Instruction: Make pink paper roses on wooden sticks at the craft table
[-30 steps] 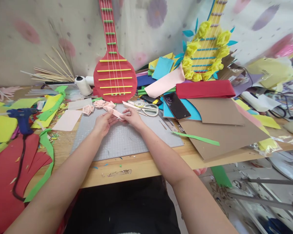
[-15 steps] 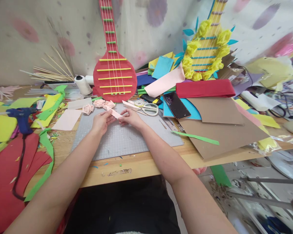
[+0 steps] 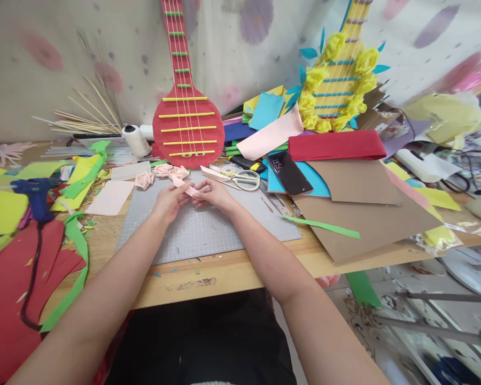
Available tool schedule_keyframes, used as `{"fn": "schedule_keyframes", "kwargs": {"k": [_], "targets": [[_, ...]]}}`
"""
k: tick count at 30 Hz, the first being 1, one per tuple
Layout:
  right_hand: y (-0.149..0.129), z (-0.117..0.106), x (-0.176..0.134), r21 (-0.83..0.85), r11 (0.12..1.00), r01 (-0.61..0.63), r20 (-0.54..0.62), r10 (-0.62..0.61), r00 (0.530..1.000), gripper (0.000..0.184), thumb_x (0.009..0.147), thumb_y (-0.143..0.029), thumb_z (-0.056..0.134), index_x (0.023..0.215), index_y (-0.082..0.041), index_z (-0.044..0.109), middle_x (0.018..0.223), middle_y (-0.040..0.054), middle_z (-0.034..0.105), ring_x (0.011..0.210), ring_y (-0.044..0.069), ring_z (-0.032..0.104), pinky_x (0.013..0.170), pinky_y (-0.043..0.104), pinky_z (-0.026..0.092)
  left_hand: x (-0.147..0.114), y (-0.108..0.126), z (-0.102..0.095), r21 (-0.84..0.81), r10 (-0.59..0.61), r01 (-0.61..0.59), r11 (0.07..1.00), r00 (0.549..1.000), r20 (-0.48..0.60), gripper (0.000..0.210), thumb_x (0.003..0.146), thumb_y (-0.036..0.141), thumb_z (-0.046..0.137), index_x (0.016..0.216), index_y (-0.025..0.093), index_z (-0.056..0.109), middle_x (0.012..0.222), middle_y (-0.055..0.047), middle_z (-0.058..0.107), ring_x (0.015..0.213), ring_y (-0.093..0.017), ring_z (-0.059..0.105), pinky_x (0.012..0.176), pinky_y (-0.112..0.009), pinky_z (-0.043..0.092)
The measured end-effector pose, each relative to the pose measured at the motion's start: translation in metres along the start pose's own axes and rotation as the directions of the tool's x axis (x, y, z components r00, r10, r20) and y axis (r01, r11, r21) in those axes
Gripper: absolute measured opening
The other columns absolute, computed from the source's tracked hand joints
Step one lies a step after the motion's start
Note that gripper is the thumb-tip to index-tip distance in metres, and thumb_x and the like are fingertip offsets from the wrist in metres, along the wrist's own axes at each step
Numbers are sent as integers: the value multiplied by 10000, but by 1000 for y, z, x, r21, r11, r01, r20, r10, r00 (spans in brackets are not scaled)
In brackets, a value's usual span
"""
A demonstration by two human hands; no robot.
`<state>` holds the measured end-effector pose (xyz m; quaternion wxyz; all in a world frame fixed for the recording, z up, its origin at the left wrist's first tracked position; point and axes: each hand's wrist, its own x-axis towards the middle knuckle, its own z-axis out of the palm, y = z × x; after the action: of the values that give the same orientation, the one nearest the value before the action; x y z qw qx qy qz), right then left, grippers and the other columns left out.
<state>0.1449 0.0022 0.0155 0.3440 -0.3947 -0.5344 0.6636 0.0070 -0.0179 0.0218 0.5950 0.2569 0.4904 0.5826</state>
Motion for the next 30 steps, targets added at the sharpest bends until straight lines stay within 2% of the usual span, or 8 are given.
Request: {"fn": "schedule_keyframes", "kwargs": {"k": [6, 10, 17, 22, 26, 30], "targets": [[-3, 3, -1, -35, 999, -24, -28, 23, 999, 235, 712, -147, 668, 787, -166, 446, 596, -7, 651, 566, 114, 646, 558, 226, 542, -2, -2, 3, -1, 11, -11, 1000, 999, -49, 113, 702, 83, 616, 815, 87, 622, 777, -95, 691, 705, -168, 667, 713, -303, 535], [-1, 1, 0, -49, 999, -7, 9, 7, 1000, 216, 722, -184, 664, 797, -169, 462, 620, 4, 663, 570, 115, 645, 549, 228, 542, -2, -1, 2, -4, 16, -17, 1000, 998, -62, 121, 697, 88, 624, 818, 96, 630, 791, -90, 695, 741, -170, 668, 724, -297, 537], [-1, 2, 2, -86, 996, 9, -32, -12, 999, 261, 658, -152, 704, 756, -170, 462, 533, -33, 629, 498, 99, 614, 495, 196, 516, -2, -1, 3, 4, 20, -20, 1000, 998, -51, 137, 683, 94, 640, 820, 100, 635, 803, -91, 697, 758, -173, 668, 741, -303, 534], [-4, 1, 1, -66, 997, -31, -5, 31, 1000, 179, 680, -143, 688, 740, -146, 519, 592, 2, 659, 545, 104, 634, 521, 200, 530, 2, 1, -1, -28, 4, -6, 1000, 998, -61, 143, 683, 80, 636, 825, 97, 629, 820, -97, 698, 775, -170, 668, 772, -306, 529], [-7, -1, -1, -67, 993, -93, -26, 91, 995, 104, 691, -120, 676, 723, -124, 577, 615, 23, 665, 565, 101, 640, 534, 187, 536, 3, 1, -2, -42, 15, -19, 999, 997, -77, 128, 695, 67, 622, 820, 97, 624, 823, -94, 697, 757, -164, 669, 761, -301, 531], [-8, -7, -2, -58, 994, -94, 6, 94, 996, 86, 713, -127, 656, 791, -119, 620, 701, 55, 689, 635, 120, 656, 558, 203, 550, 2, 1, -2, -64, 9, -13, 998, 997, -72, 122, 695, 69, 626, 814, 99, 622, 831, -94, 695, 760, -169, 670, 765, -310, 529]]}}
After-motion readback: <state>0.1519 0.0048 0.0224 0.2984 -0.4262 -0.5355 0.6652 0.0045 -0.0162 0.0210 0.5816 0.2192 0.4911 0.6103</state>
